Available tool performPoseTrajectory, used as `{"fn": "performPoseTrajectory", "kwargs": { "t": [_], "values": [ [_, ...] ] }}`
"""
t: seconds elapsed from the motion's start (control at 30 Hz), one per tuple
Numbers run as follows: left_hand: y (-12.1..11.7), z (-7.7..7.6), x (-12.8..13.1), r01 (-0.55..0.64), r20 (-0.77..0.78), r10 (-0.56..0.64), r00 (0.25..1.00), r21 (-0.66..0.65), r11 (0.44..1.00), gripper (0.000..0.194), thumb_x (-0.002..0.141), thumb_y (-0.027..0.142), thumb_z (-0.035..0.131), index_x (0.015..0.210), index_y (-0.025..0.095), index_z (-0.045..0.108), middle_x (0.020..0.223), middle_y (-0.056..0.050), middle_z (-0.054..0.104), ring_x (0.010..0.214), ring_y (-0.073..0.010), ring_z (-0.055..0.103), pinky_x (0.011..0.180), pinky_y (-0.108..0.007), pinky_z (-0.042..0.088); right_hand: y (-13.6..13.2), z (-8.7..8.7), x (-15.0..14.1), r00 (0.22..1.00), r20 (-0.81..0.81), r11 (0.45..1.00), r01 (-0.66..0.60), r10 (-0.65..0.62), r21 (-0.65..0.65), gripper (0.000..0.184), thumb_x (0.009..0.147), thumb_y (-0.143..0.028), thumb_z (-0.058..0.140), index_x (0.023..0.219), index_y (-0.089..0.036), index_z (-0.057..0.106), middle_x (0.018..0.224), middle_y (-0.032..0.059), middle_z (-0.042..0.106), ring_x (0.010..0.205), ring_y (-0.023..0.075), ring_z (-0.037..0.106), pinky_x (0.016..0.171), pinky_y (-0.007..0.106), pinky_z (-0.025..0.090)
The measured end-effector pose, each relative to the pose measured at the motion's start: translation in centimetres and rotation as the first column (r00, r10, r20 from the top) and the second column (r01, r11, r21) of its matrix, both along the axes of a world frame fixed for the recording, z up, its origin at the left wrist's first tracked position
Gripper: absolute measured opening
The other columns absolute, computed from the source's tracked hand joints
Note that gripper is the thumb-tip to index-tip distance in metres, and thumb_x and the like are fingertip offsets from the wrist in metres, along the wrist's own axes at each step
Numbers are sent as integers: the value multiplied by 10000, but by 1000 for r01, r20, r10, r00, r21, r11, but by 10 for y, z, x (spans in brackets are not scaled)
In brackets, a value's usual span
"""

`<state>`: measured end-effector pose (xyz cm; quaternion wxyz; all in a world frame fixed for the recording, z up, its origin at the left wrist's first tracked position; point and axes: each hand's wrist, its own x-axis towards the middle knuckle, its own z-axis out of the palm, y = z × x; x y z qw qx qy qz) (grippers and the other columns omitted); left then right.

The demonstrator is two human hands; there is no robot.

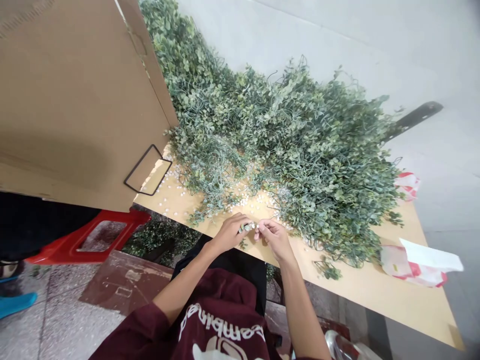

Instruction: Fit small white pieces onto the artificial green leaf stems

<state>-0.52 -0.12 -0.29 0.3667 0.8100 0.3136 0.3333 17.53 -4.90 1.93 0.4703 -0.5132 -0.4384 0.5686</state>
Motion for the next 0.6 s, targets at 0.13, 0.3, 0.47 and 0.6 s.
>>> {"fn": "performPoseTrajectory", "kwargs": {
  "t": [0.13,0.3,0.47,0.6],
  "values": [
    [0,-3,1,12,-32,-11,999,31,999,223,975,276,435,979,176,634,864,-66,647,822,-197,543,737,-292,414,-2,-5,1,998,-62,1000,-1,-1,-21,207,852,-371,679,765,-184,662,625,12,647,550,132,580,584,256,460],
    [-1,-6,1,30,-56,-28,998,32,999,198,969,265,448,976,184,629,867,-63,650,827,-200,539,741,-295,413,-1,-7,1,996,-83,1000,5,-7,-25,205,860,-355,673,755,-180,663,620,10,636,550,126,572,584,250,441],
    [-1,-3,1,44,-52,-41,998,46,998,173,957,229,460,977,176,623,876,-61,654,814,-197,530,731,-293,411,-1,-12,0,989,-145,998,5,-14,-60,206,847,-358,689,751,-178,660,629,10,627,547,126,560,583,256,441],
    [-1,-3,1,48,-46,-47,998,23,999,170,960,230,459,978,176,619,898,-63,656,830,-195,528,749,-294,415,0,-18,0,963,-263,994,27,-54,-103,211,819,-361,718,744,-176,651,651,5,607,544,121,539,565,256,436]
  ]
}}
